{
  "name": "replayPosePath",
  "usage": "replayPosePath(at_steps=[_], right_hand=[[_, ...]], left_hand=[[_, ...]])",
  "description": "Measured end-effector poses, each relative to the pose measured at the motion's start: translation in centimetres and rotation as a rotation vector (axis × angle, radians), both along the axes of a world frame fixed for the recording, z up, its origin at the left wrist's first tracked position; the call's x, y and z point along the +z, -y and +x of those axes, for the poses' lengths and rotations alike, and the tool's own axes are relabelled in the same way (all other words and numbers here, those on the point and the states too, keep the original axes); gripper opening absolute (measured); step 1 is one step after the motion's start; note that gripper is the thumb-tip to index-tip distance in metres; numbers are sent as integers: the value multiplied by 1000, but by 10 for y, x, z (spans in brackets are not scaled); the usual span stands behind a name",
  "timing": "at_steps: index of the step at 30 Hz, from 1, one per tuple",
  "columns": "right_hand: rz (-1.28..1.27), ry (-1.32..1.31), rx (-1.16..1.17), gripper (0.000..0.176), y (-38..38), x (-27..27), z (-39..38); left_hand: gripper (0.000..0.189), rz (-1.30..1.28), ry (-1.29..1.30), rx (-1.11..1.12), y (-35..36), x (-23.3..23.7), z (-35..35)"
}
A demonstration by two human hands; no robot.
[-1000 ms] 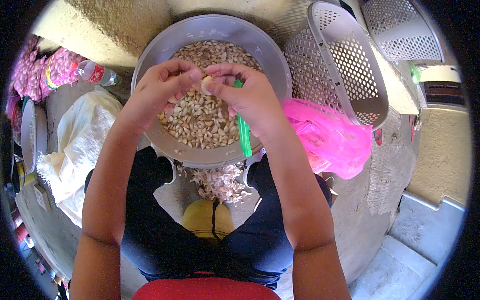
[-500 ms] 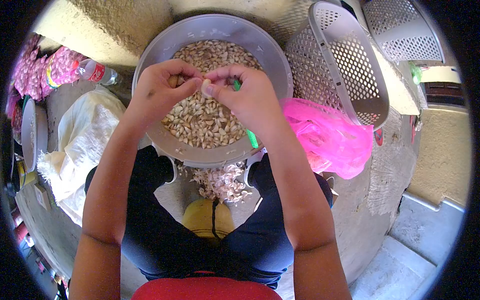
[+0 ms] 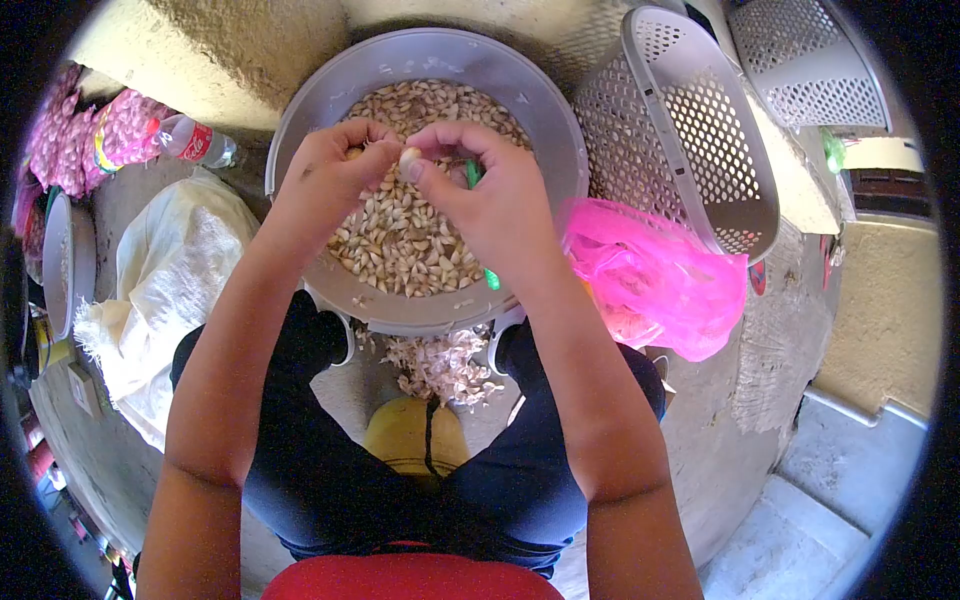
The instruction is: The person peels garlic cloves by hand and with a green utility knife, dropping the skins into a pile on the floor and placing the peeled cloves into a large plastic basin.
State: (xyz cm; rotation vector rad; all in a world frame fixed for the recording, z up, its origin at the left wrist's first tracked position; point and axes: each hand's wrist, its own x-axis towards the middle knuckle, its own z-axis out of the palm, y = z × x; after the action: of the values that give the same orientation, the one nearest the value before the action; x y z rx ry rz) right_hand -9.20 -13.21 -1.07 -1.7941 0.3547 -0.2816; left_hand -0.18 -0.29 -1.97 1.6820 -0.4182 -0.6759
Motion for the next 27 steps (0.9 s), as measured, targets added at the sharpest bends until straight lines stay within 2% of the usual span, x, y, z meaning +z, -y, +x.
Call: replayPosePath(at_steps=[2,5,8,11,14,17,20,23,27], right_hand=[[56,-37,-38,18,1,2,0],[333,-52,-139,19,2,3,1],[569,-16,-167,22,5,0,3],[664,4,-134,24,8,-3,2],[637,4,-130,24,7,-3,2],[647,-16,-158,24,6,-1,2],[633,-38,-162,24,5,-1,2],[587,-91,-152,24,5,-1,2],[788,-81,-97,22,9,-3,1]], left_hand=[[14,15,-51,-37,-2,0,1],[13,-18,-164,-65,-2,2,0],[15,38,-133,-121,-2,0,-2],[15,0,-166,-126,0,3,-4],[17,-26,-239,-88,1,11,-6],[20,25,-199,-121,2,16,-7],[24,43,12,-147,2,8,-7],[24,20,-20,-125,1,9,-6],[20,-41,-154,-109,-1,12,-6]])
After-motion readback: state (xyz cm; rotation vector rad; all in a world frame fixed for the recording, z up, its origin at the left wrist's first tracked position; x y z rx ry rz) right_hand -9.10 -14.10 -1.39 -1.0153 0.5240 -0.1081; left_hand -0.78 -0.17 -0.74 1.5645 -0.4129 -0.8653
